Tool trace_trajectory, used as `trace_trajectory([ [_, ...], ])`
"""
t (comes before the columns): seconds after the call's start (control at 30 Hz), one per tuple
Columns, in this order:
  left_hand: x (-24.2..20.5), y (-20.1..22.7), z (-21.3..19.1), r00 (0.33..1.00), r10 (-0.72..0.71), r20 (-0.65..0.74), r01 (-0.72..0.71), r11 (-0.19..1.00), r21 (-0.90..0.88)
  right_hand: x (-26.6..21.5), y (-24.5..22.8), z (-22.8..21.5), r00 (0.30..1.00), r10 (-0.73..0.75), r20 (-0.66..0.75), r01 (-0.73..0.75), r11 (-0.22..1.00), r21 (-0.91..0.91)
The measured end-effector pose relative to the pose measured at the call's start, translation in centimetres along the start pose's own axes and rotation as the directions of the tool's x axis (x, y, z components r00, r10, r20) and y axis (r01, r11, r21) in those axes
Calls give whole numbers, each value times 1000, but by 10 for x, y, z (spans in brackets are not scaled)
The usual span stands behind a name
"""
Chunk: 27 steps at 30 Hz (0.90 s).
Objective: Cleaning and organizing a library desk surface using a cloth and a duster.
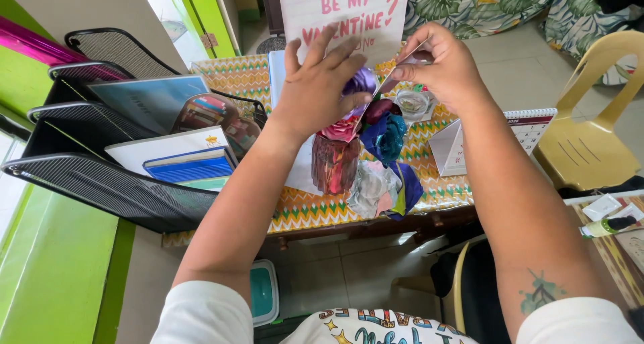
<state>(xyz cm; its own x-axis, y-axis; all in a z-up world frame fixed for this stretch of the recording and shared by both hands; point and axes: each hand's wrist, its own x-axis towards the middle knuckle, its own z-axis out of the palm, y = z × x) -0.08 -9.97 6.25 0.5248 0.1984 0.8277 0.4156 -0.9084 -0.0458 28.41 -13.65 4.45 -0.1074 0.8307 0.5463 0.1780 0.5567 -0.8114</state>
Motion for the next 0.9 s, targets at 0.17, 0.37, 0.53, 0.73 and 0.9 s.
trace_trajectory([
  [0.17,-16,-6,1,989,-67,135,73,996,-45,6,3,-5,990,85,-113,-86,996,-5],
  [0.37,-22,-5,-14,949,-132,286,147,989,-28,12,-6,1,992,88,-93,-88,996,2],
  [0.53,-8,-14,-7,941,-87,327,169,958,-233,5,-17,2,998,-11,61,13,999,-34],
  [0.73,29,-21,8,734,36,678,131,972,-194,2,-22,2,996,-22,82,28,997,-70],
  [0.9,26,-3,-6,647,-76,759,136,991,-17,-2,-7,-8,998,57,-14,-57,998,-16],
])
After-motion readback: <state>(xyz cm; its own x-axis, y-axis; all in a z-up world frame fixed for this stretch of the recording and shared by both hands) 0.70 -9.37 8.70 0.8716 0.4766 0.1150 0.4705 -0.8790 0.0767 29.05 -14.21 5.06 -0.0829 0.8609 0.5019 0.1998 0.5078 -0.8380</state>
